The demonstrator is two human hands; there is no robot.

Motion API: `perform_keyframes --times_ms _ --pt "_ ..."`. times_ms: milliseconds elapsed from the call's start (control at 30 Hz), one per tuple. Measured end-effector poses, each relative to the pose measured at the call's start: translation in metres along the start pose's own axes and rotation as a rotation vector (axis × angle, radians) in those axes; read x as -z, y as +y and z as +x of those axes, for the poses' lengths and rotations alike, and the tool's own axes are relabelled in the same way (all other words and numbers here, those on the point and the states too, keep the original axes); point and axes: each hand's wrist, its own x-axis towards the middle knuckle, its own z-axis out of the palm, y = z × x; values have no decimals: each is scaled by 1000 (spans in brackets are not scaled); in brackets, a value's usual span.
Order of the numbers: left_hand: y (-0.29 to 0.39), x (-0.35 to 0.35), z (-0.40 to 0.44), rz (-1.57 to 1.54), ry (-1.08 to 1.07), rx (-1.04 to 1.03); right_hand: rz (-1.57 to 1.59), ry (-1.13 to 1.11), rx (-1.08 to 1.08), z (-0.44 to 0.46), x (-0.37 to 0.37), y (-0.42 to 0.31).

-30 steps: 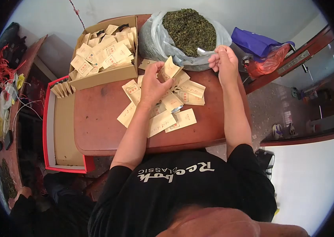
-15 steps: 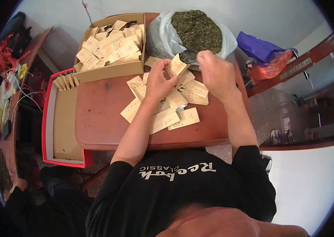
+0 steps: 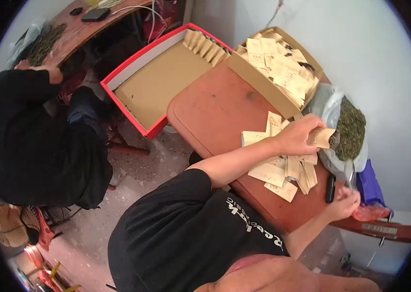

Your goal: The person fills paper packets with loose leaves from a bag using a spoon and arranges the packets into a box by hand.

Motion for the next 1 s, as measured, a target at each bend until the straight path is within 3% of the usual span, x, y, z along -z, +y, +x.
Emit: perform_keyframes --times_ms 133,267,333,500,700,1000 --pt "22 84 -16 -65 116 -31 -104 86 -60 -3 41 48" --pt "16 199 -22 254 327 70 -130 255 -138 -13 60 67" --pt "-24 248 -19 284 399 253 -38 292 -152 -13 66 89" --pt "-138 327 -34 551 356 368 16 284 -245 -13 54 92" --pt "-247 341 -43 616 289 554 27 141 -281 -14 63 110" --pt "-299 330 -19 583 248 699 -1 145 -324 -15 63 114"
